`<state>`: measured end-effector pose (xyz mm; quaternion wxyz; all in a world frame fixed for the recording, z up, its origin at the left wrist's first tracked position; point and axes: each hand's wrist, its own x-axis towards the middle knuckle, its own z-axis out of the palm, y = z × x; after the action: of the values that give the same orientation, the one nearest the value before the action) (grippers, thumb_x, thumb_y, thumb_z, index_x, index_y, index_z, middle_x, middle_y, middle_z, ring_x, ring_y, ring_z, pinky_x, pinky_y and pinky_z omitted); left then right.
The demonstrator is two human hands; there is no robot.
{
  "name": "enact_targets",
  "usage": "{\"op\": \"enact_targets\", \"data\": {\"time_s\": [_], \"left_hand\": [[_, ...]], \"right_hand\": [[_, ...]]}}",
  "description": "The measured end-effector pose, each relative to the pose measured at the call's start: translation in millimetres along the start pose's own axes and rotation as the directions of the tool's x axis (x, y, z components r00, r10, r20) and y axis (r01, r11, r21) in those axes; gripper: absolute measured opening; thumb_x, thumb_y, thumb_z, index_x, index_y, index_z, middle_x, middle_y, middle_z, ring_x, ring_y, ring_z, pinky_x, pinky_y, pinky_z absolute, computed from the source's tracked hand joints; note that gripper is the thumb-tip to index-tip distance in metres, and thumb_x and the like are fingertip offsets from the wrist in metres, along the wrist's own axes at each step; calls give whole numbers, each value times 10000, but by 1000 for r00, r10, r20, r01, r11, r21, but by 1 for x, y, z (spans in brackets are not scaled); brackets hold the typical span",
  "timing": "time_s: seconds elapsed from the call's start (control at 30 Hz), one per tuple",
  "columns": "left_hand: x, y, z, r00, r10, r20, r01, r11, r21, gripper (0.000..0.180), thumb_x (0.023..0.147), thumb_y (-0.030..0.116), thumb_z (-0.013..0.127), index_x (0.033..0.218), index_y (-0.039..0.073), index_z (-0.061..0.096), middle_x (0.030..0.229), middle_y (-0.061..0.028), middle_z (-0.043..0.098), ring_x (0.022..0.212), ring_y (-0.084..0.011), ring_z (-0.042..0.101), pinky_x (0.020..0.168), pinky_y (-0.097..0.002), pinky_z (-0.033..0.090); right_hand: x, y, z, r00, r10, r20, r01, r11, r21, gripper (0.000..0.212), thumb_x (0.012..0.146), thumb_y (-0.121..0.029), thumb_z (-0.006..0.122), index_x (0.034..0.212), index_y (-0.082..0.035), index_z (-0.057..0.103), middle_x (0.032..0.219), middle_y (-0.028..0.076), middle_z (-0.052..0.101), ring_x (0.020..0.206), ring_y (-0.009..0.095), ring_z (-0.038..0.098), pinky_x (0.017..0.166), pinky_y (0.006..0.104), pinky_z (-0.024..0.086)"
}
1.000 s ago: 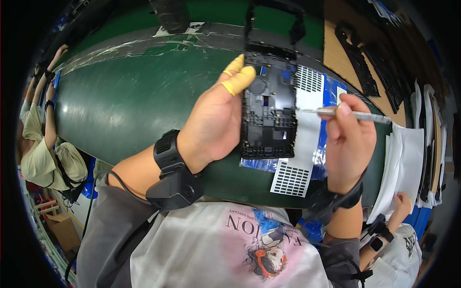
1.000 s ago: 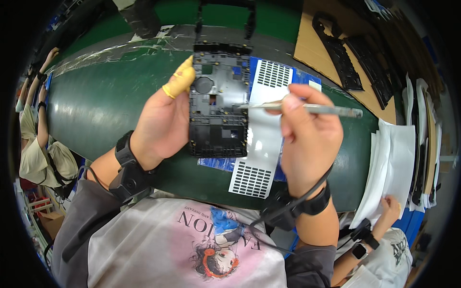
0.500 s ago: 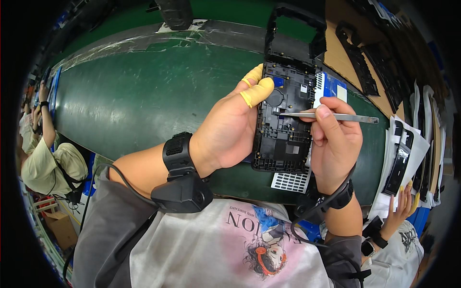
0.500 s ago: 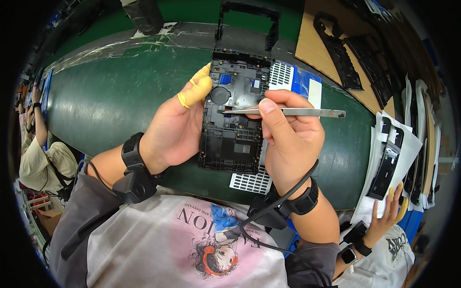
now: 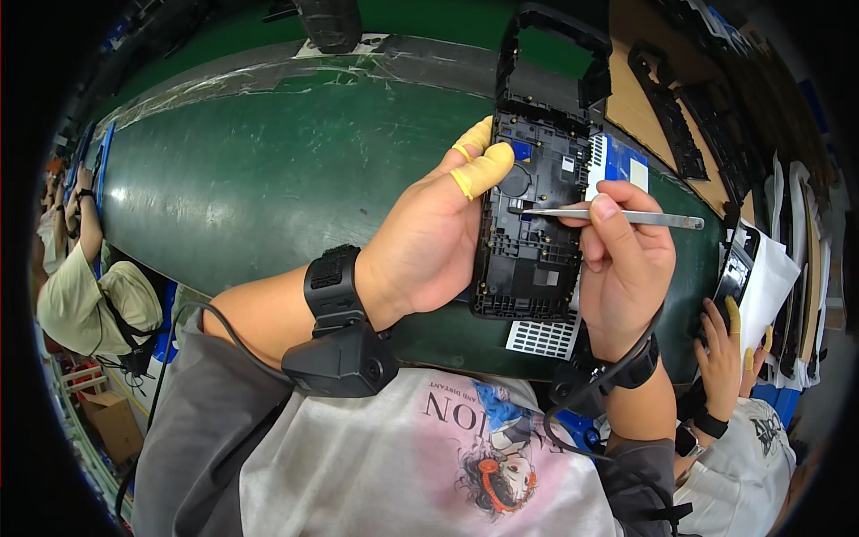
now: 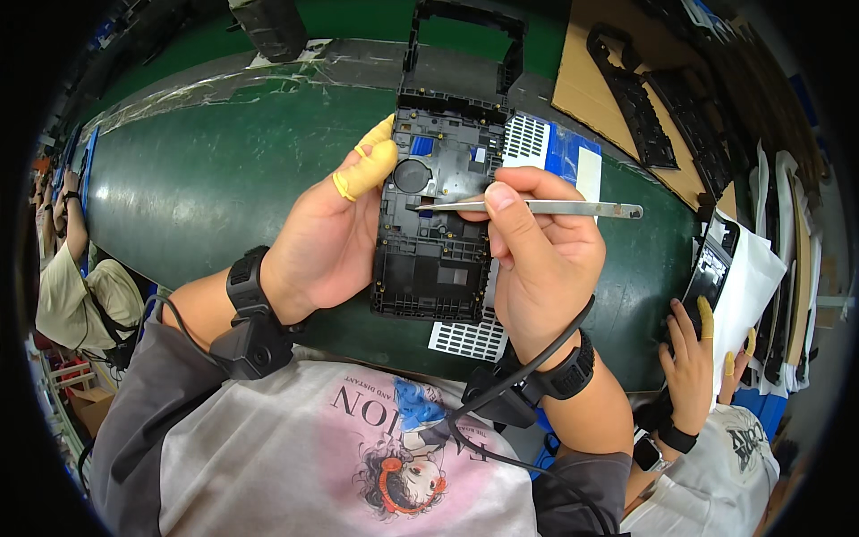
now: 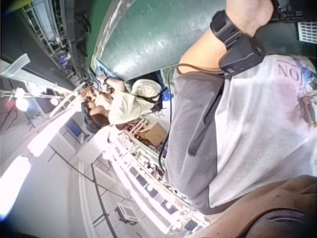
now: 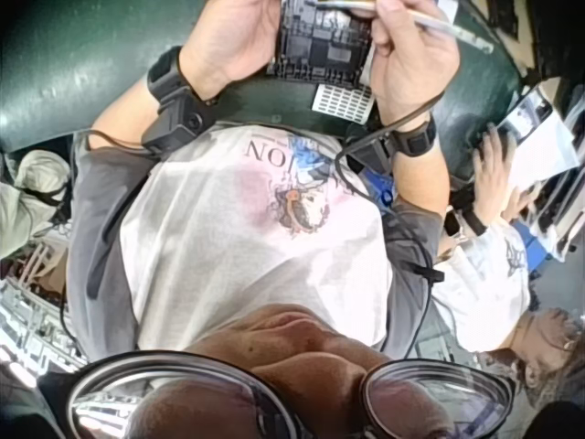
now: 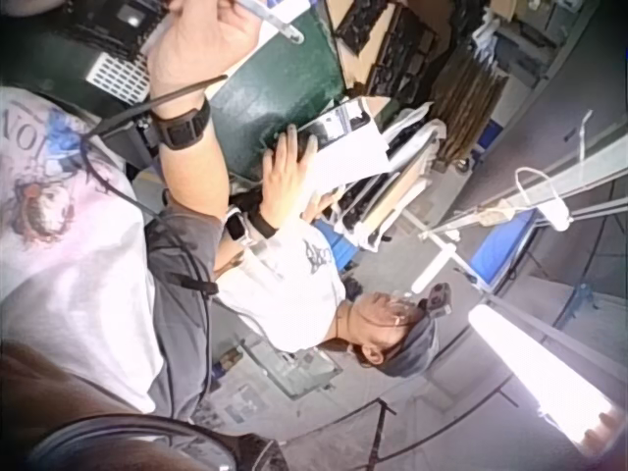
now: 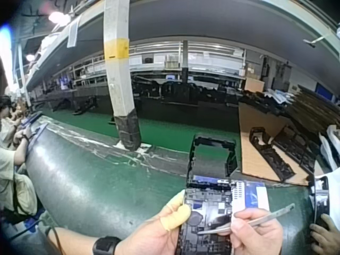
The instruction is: Assembling small components into a black plastic housing using tweezers and a manual insertion tool at a factory workbench.
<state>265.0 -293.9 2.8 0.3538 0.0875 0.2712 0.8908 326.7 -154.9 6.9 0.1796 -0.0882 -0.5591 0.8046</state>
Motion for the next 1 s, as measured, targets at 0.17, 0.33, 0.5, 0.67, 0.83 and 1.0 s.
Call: {"op": "enact_targets", "data": {"time_s": [0.17,0.33,0.5,0.67,0.83,1.0], "left_hand": [[0,1,2,1000,-13,-8,13,1000,-6,325,887,197,387,1191,94,330,1081,-38,482,978,-142,489,834,-309,418],[-1,-1,-2,1000,-19,-11,19,1000,-13,334,885,196,395,1194,98,315,1078,-44,480,978,-146,491,830,-313,423],[0,-3,-1,999,-27,-19,27,999,-24,352,880,199,405,1202,101,301,1070,-49,486,966,-149,499,829,-317,424],[-3,-2,-2,1000,-10,-9,10,998,54,427,803,55,450,1201,51,295,1056,-86,500,940,-165,517,815,-313,436],[-2,1,-3,993,93,-71,-73,966,247,502,709,-74,440,1187,-5,301,1031,-135,508,928,-184,529,795,-307,452],[7,-1,-9,996,49,-80,-33,981,191,500,730,-34,462,1208,12,322,1017,-105,521,879,-172,545,793,-303,454]], "right_hand": [[1,2,-1,1000,-1,-6,0,1000,-9,174,759,-34,573,919,28,544,709,77,589,514,32,422,460,142,298],[1,4,0,1000,-4,-9,3,1000,-19,166,757,-28,575,910,27,547,706,74,588,515,31,423,462,141,300],[1,5,-4,1000,-9,-19,8,999,-33,154,755,-27,575,898,27,551,700,68,585,512,33,424,464,140,305],[-2,4,1,999,-3,-41,1,999,-47,153,758,-31,573,897,29,548,676,61,575,504,34,422,462,142,307],[6,-1,-5,1000,1,-29,-1,1000,-2,146,770,-40,562,897,31,544,646,77,566,490,37,409,457,147,309],[30,-35,-64,971,-209,-112,228,954,197,154,814,-86,510,883,49,533,742,185,580,477,56,394,429,163,302]]}}
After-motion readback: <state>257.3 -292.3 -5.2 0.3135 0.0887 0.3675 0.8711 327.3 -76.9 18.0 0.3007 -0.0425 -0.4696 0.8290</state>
